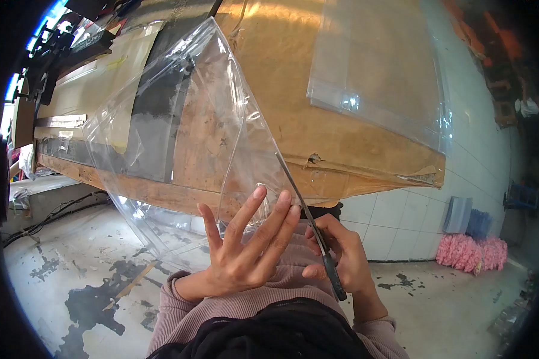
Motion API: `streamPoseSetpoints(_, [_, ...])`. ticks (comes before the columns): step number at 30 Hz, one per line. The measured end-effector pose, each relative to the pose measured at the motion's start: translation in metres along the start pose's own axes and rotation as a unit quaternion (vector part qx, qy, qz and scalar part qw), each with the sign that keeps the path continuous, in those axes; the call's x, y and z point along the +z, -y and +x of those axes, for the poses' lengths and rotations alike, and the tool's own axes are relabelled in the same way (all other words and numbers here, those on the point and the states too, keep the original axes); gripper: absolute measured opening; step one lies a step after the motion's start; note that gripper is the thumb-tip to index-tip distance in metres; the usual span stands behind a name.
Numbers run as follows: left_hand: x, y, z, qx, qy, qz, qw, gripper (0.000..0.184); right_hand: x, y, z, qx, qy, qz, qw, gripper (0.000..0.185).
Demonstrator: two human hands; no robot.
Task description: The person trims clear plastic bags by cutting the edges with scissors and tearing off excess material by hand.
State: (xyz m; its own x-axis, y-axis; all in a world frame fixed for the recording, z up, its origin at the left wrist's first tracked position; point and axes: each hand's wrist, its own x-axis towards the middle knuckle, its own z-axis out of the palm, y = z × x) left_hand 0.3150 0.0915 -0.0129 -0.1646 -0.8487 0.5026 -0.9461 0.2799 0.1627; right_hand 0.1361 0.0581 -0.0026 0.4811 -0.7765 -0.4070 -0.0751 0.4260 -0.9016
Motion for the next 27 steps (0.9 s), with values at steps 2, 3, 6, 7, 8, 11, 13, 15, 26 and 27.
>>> streamPoseSetpoints(2, [-0.0030, -0.0025, 0.0000, -0.012, 0.013, -0.014, 1.000, 0.030, -0.0004, -0.0001, 0.0003, 0.004, 0.001, -0.002, 1.000, 0.062])
streamPoseSetpoints(3, [-0.0019, -0.0007, -0.0005, 0.003, 0.009, 0.000, 1.000, 0.032, -0.0002, 0.0005, 0.0003, 0.007, -0.001, -0.005, 1.000, 0.062])
streamPoseSetpoints(6, [0.0012, 0.0039, -0.0018, 0.033, 0.002, 0.029, 0.999, 0.038, -0.0006, 0.0012, 0.0002, 0.013, -0.006, -0.012, 1.000, 0.063])
streamPoseSetpoints(7, [0.0010, 0.0038, -0.0018, 0.032, 0.004, 0.030, 0.999, 0.040, -0.0008, 0.0012, 0.0000, 0.015, -0.008, -0.014, 1.000, 0.063])
streamPoseSetpoints(8, [0.0009, 0.0037, -0.0014, 0.032, 0.005, 0.031, 0.999, 0.041, -0.0015, 0.0009, 0.0000, 0.018, -0.006, -0.010, 1.000, 0.063])
streamPoseSetpoints(11, [-0.0022, 0.0004, 0.0002, 0.009, 0.020, 0.008, 1.000, 0.041, -0.0028, -0.0015, -0.0012, 0.026, -0.005, -0.004, 1.000, 0.063])
streamPoseSetpoints(13, [-0.0024, -0.0014, 0.0009, -0.004, 0.023, -0.002, 1.000, 0.036, -0.0032, -0.0027, -0.0014, 0.027, -0.011, -0.007, 1.000, 0.065])
streamPoseSetpoints(15, [-0.0021, -0.0008, 0.0010, -0.003, 0.022, 0.003, 1.000, 0.033, -0.0026, -0.0025, -0.0020, 0.029, -0.014, -0.006, 0.999, 0.065])
streamPoseSetpoints(26, [-0.0001, 0.0023, 0.0014, 0.014, 0.018, 0.021, 1.000, 0.027, -0.0022, -0.0070, -0.0048, 0.050, -0.033, -0.008, 0.998, 0.066])
streamPoseSetpoints(27, [-0.0003, 0.0008, 0.0005, 0.014, 0.020, 0.020, 0.999, 0.027, -0.0012, -0.0047, -0.0039, 0.045, -0.034, -0.004, 0.998, 0.067])
